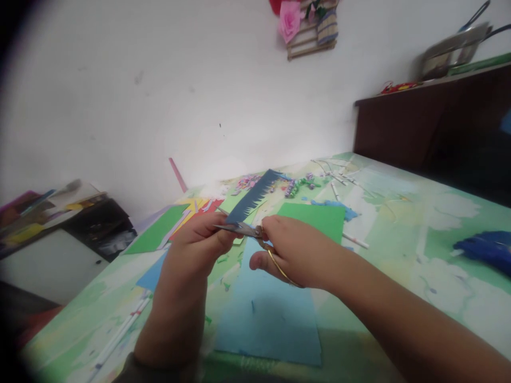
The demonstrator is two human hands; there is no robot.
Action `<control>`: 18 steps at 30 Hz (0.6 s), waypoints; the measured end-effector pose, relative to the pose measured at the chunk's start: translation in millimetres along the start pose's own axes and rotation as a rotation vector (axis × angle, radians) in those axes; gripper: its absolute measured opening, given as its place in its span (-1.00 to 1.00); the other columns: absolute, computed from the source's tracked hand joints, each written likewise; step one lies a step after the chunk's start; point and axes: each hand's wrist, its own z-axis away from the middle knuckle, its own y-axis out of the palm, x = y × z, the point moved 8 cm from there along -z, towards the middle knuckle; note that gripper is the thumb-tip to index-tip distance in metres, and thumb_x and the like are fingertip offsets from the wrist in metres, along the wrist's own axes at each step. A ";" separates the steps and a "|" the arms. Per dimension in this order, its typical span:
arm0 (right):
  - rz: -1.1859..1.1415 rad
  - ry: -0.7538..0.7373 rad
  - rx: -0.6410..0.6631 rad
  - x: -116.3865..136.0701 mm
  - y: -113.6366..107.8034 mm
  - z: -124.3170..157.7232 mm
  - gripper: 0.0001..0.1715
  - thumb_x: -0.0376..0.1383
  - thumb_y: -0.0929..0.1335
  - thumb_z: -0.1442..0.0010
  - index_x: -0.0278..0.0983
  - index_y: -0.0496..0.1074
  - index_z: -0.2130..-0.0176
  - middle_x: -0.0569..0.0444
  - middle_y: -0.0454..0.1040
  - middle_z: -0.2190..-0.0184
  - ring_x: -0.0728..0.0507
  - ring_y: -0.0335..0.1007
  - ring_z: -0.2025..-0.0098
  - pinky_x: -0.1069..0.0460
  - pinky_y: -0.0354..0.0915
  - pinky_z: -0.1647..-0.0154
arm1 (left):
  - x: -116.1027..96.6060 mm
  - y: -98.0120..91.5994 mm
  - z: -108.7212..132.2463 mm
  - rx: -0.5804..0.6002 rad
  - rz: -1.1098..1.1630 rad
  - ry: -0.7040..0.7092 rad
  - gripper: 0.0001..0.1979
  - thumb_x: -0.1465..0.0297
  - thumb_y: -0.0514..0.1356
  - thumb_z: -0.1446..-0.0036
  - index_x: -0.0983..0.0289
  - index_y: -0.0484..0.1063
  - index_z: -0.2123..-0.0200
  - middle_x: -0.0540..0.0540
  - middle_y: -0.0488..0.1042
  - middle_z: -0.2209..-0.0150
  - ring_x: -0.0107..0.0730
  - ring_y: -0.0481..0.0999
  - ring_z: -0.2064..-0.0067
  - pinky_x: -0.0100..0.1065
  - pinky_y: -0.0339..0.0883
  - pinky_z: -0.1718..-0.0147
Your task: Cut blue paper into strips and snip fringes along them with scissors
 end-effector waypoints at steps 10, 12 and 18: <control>0.013 0.048 0.070 0.2 2.2 -2.9 -0.58 0.02 0.14 -0.10 -0.28 0.15 0.45 0.06 0.25 0.52 -0.02 0.07 0.56 0.08 -0.01 0.57 | -4.6 -1.1 -2.9 -0.014 -0.203 0.065 -0.85 0.43 0.12 0.02 0.25 0.43 0.58 -0.06 0.38 0.58 -0.56 0.28 0.52 -0.49 0.11 0.54; 0.016 0.068 0.083 1.1 1.5 -3.9 -0.60 0.01 0.15 -0.09 -0.27 0.15 0.47 0.06 0.25 0.53 -0.02 0.07 0.57 0.08 -0.03 0.58 | -1.6 -1.6 -3.9 -0.014 -0.196 0.027 -0.87 0.44 0.13 0.04 0.25 0.44 0.57 -0.06 0.39 0.57 -0.55 0.30 0.51 -0.48 0.11 0.53; 0.014 0.082 0.121 -1.7 2.3 -5.5 -0.62 -0.01 0.16 -0.10 -0.26 0.13 0.49 0.09 0.24 0.57 0.00 0.04 0.60 0.09 -0.07 0.60 | 8.6 -2.3 -8.2 -0.008 -0.094 -0.062 -0.89 0.48 0.15 0.12 0.27 0.41 0.63 -0.06 0.38 0.59 -0.56 0.30 0.51 -0.48 0.12 0.52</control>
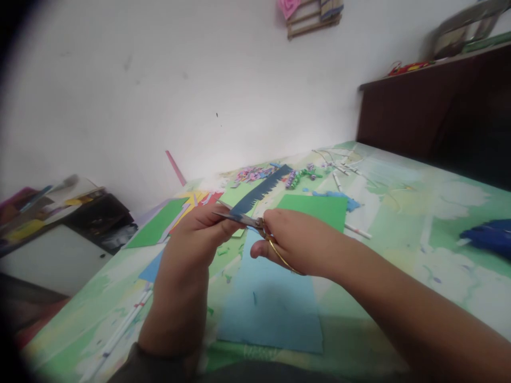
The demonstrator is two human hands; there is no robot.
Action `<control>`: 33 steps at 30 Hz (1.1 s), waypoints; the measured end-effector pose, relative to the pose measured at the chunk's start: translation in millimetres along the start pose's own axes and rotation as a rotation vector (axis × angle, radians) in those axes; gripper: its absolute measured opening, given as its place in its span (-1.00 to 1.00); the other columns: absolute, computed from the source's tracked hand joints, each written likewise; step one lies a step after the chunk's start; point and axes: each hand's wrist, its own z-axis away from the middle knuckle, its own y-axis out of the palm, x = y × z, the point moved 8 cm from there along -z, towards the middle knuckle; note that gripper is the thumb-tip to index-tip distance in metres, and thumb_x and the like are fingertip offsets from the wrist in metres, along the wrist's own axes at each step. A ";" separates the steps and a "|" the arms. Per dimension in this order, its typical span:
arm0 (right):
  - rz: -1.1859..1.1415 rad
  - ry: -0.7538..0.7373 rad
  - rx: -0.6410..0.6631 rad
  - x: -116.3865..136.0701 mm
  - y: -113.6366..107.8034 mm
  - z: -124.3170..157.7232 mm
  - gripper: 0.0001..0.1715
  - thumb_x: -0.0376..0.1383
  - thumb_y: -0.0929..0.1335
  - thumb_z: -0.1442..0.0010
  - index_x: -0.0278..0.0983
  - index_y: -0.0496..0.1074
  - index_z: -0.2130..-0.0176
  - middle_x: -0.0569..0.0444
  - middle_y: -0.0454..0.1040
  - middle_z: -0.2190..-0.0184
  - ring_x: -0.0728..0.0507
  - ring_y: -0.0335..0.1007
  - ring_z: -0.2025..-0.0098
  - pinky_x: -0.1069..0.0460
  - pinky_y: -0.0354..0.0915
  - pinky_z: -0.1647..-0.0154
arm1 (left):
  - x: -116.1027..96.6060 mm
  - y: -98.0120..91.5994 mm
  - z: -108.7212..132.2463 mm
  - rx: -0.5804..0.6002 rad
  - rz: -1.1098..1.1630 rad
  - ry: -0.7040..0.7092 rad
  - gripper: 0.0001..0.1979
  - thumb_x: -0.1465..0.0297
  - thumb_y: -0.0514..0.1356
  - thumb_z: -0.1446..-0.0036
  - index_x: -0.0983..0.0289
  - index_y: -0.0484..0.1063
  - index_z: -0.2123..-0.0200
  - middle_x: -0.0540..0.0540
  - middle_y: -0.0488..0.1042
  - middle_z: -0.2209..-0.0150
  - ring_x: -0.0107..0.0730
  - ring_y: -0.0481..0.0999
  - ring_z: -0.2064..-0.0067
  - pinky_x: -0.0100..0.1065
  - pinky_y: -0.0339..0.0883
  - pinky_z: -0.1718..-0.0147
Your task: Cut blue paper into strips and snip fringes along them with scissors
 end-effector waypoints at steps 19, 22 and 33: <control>-0.058 -0.050 -0.075 -2.9 0.6 -3.0 -0.42 0.16 0.02 -0.08 -0.27 0.12 0.50 0.12 0.19 0.61 0.01 -0.01 0.61 0.10 -0.06 0.60 | 11.0 8.5 -7.8 0.038 0.154 -0.070 -0.91 0.40 0.13 0.14 0.28 0.40 0.58 -0.02 0.37 0.59 -0.50 0.32 0.49 -0.47 0.11 0.56; -0.031 -0.032 -0.096 -6.7 1.0 -3.9 -0.44 0.15 0.05 -0.08 -0.27 0.13 0.51 0.10 0.21 0.59 0.01 0.00 0.61 0.09 -0.06 0.58 | 5.3 6.5 -5.9 0.021 0.036 -0.043 -0.89 0.39 0.13 0.10 0.29 0.42 0.55 -0.01 0.39 0.56 -0.48 0.33 0.46 -0.46 0.16 0.51; -0.037 0.023 -0.110 -9.5 2.0 -4.7 -0.45 0.14 0.06 -0.08 -0.27 0.11 0.50 0.10 0.24 0.58 -0.01 0.08 0.57 0.08 -0.03 0.55 | 1.6 -1.6 0.9 -0.140 -0.033 -0.004 -0.88 0.37 0.09 0.04 0.29 0.38 0.45 -0.08 0.18 0.64 -0.58 0.12 0.57 -0.49 0.03 0.58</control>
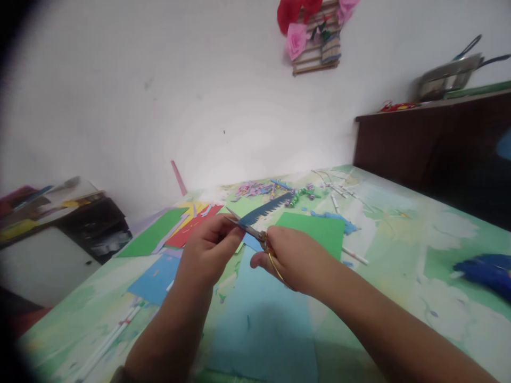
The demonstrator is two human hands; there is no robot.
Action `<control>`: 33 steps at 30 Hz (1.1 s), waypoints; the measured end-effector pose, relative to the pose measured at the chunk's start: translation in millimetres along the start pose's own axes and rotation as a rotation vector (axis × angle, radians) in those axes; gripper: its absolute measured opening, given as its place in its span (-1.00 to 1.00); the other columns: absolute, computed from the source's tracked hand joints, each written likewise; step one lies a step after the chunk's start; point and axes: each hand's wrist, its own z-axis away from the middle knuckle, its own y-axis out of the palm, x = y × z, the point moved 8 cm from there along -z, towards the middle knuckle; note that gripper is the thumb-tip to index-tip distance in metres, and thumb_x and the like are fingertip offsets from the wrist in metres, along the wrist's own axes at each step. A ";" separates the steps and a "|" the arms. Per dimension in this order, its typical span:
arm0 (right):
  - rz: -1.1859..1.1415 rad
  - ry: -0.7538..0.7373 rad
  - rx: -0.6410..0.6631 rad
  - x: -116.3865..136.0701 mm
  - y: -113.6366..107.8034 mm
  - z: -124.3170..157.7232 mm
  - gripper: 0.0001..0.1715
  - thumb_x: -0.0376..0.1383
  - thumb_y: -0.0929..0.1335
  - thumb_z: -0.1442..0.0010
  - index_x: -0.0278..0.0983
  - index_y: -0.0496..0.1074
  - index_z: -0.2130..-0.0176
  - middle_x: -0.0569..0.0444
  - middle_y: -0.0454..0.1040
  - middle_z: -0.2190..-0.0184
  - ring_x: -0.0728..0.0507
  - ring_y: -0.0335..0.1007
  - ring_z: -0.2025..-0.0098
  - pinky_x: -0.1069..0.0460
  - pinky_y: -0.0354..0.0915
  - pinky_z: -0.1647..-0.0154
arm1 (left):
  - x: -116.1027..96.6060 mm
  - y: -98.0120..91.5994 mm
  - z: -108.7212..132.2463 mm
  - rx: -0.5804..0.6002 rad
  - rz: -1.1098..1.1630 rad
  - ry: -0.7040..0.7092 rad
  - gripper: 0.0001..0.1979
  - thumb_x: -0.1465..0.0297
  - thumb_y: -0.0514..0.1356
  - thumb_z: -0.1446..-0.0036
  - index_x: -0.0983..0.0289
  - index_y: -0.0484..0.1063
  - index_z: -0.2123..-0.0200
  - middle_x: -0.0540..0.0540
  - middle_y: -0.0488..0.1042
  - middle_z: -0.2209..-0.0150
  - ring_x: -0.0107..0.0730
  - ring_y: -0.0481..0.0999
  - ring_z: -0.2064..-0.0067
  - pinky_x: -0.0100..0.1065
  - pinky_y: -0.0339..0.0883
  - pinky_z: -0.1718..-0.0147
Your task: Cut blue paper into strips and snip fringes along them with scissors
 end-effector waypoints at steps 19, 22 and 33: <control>0.093 0.013 -0.004 -6.9 0.4 -1.7 -0.45 0.15 0.06 -0.07 -0.25 0.11 0.52 0.10 0.22 0.59 -0.01 0.02 0.60 0.09 -0.09 0.59 | 19.7 10.9 -7.2 0.065 0.426 -0.165 -0.94 0.43 0.18 0.20 0.31 0.36 0.59 -0.13 0.12 0.71 -0.68 -0.03 0.67 -0.47 -0.13 0.65; 0.105 0.003 -0.034 -7.2 -2.2 0.4 -0.45 0.16 0.08 -0.05 -0.25 0.11 0.52 0.11 0.20 0.59 0.00 -0.02 0.61 0.09 -0.11 0.59 | 22.4 11.4 -7.3 0.070 0.475 -0.173 -0.95 0.44 0.17 0.18 0.31 0.35 0.59 -0.14 0.07 0.72 -0.68 -0.06 0.67 -0.48 -0.18 0.66; -0.010 -0.109 -0.059 2.6 -2.1 2.9 -0.27 0.25 -0.07 0.00 -0.28 0.17 0.45 0.06 0.25 0.54 -0.03 0.07 0.57 0.07 -0.05 0.58 | 14.9 6.1 -3.4 0.009 0.259 -0.012 -0.87 0.42 0.16 0.12 0.31 0.31 0.63 -0.12 0.12 0.68 -0.65 0.04 0.61 -0.48 -0.06 0.61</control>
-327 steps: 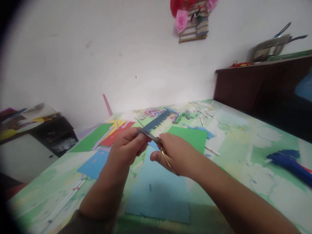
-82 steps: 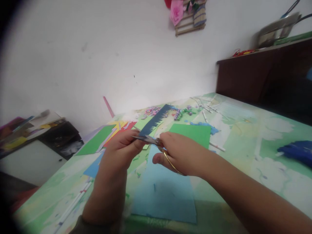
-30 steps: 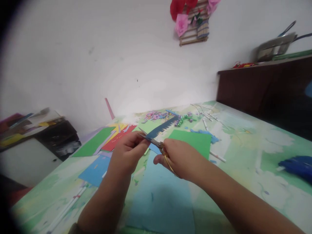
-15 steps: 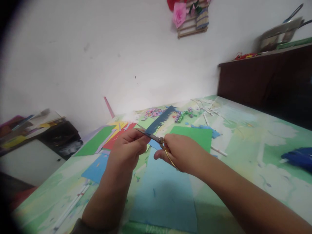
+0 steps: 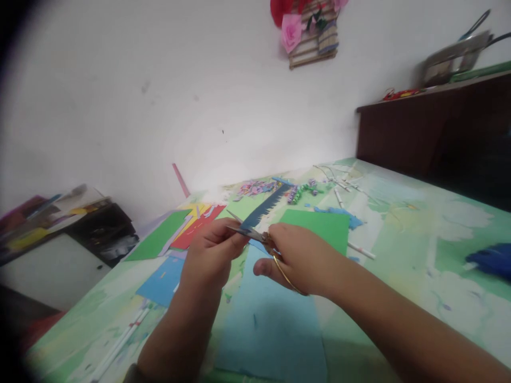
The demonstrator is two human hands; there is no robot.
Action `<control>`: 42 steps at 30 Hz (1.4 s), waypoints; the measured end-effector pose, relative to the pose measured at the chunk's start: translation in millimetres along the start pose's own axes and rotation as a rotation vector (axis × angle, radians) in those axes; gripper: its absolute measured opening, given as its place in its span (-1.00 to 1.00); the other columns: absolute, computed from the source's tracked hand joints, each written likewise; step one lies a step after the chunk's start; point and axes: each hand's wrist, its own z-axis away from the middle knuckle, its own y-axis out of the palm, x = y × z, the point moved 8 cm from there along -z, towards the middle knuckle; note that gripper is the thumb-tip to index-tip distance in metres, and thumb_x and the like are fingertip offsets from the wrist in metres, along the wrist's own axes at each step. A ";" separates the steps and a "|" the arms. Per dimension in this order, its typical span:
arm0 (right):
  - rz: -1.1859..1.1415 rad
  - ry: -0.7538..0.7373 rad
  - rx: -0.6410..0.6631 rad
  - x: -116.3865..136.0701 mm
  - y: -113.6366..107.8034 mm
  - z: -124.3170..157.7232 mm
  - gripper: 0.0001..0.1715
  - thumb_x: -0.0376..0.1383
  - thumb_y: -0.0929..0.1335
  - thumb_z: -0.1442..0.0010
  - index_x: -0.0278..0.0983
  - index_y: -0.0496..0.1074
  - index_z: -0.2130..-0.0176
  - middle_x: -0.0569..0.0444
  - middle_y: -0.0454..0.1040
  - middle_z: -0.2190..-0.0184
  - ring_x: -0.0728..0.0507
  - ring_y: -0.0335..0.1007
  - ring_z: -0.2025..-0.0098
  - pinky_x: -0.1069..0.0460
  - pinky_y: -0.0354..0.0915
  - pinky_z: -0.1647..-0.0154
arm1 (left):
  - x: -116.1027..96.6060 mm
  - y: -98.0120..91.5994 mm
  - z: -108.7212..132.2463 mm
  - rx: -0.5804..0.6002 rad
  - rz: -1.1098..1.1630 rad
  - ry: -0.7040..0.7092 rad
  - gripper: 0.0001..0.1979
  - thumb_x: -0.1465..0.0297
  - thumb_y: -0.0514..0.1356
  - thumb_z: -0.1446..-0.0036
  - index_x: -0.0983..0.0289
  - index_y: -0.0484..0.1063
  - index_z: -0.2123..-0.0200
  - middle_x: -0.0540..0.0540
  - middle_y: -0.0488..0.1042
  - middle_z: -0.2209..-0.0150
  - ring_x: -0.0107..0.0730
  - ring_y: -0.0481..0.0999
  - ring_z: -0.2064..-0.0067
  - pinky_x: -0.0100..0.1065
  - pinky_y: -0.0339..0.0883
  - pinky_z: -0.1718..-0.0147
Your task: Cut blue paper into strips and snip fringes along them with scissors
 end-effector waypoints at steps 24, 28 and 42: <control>0.065 -0.016 -0.027 2.2 -3.0 -0.3 -0.30 0.26 -0.02 0.01 -0.27 0.18 0.48 0.06 0.24 0.55 -0.04 0.08 0.55 0.08 -0.03 0.58 | -2.6 -1.8 -1.6 0.016 0.239 -0.074 -0.91 0.49 0.20 0.24 0.30 0.32 0.67 -0.14 0.13 0.74 -0.68 0.04 0.66 -0.49 -0.10 0.66; 0.053 -0.023 -0.038 5.8 -2.8 1.2 -0.24 0.25 -0.09 0.01 -0.29 0.20 0.46 0.03 0.26 0.54 -0.06 0.10 0.55 0.06 0.00 0.56 | -7.9 -1.4 2.6 0.017 0.080 -0.021 -0.89 0.47 0.20 0.19 0.31 0.31 0.66 -0.12 0.14 0.70 -0.66 0.07 0.62 -0.50 -0.07 0.64; 0.056 -0.026 -0.020 -4.9 1.7 -1.4 -0.35 0.20 0.02 -0.04 -0.29 0.21 0.43 0.03 0.26 0.52 -0.06 0.11 0.54 0.06 0.01 0.55 | -7.8 3.1 -2.4 0.031 -0.069 0.038 -0.89 0.43 0.19 0.14 0.30 0.33 0.63 -0.09 0.22 0.63 -0.62 0.15 0.58 -0.48 0.01 0.59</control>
